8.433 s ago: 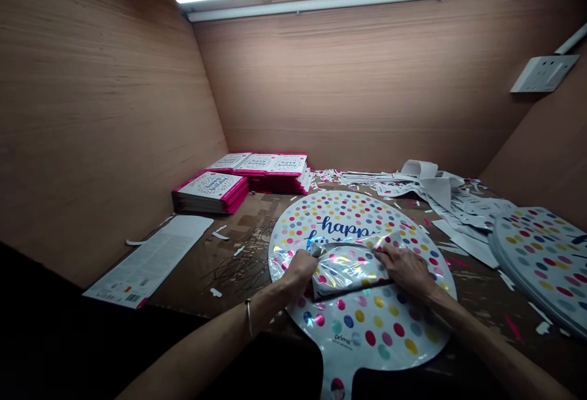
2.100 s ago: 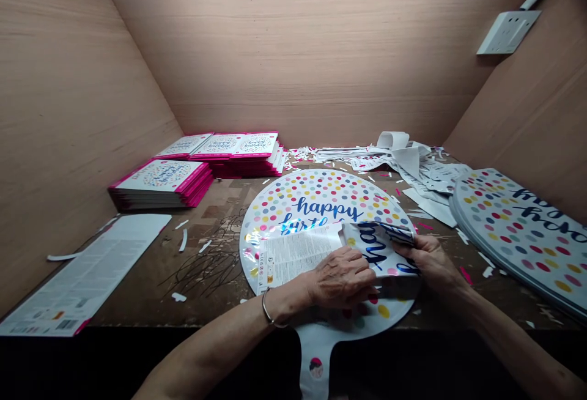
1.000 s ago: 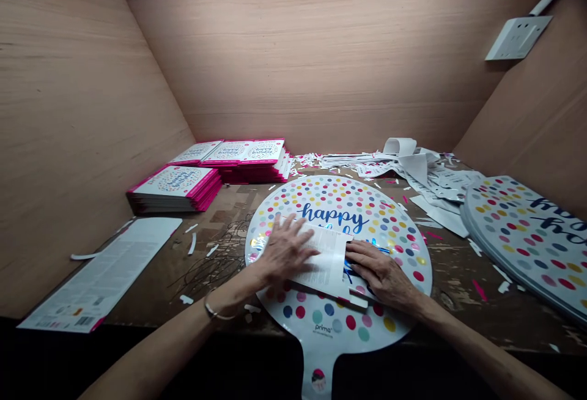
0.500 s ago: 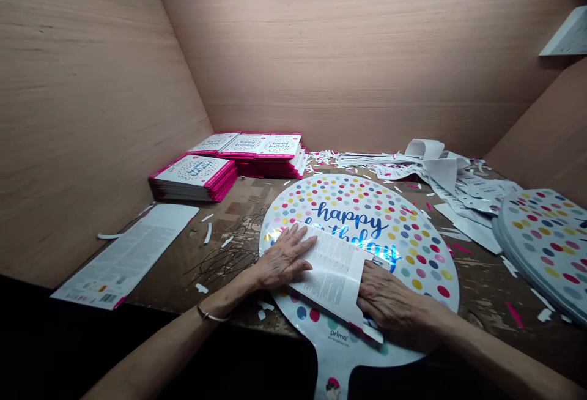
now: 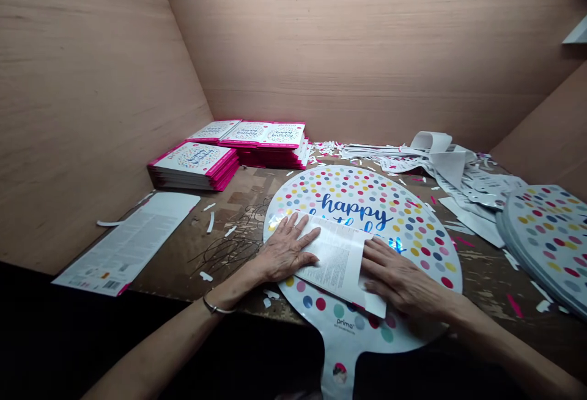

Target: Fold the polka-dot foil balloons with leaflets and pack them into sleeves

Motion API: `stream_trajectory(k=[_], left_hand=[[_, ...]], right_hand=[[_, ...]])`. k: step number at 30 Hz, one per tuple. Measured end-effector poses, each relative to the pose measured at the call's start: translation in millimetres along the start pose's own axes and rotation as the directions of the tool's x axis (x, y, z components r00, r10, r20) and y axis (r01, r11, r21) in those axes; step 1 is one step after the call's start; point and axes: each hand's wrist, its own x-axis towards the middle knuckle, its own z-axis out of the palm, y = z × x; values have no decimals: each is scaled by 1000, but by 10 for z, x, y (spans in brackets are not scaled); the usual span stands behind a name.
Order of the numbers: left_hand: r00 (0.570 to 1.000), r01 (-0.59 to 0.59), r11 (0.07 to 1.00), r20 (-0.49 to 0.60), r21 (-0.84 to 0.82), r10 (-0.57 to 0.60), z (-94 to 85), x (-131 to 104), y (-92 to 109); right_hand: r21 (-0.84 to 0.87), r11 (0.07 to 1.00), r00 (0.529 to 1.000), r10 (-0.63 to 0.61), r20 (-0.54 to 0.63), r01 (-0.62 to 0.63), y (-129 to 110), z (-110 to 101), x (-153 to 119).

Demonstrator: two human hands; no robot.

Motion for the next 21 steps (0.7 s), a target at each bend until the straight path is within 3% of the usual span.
stream_trajectory(k=[3, 7, 9, 12, 17, 21], left_hand=[[999, -39, 998, -8, 52, 39, -59, 112, 166], [963, -245, 965, -92, 91, 253, -106, 345, 609], [930, -347, 935, -101, 69, 352, -64, 440, 843], [926, -373, 928, -61, 27, 374, 53, 521, 1064], [937, -349, 937, -14, 8, 349, 167, 544, 1094], [938, -345, 938, -12, 1, 345, 162, 542, 1083]], right_hand=[[-67, 986, 975, 138, -174, -152, 24, -54, -465], [-30, 959, 911, 257, -322, -281, -90, -67, -817], [9, 955, 892, 282, -355, -298, -156, -62, -851], [78, 944, 869, 325, -374, -320, -194, -36, -822], [99, 946, 882, 324, -341, -309, -122, 48, -686], [-9, 955, 923, 284, -262, -296, -69, 83, -545]])
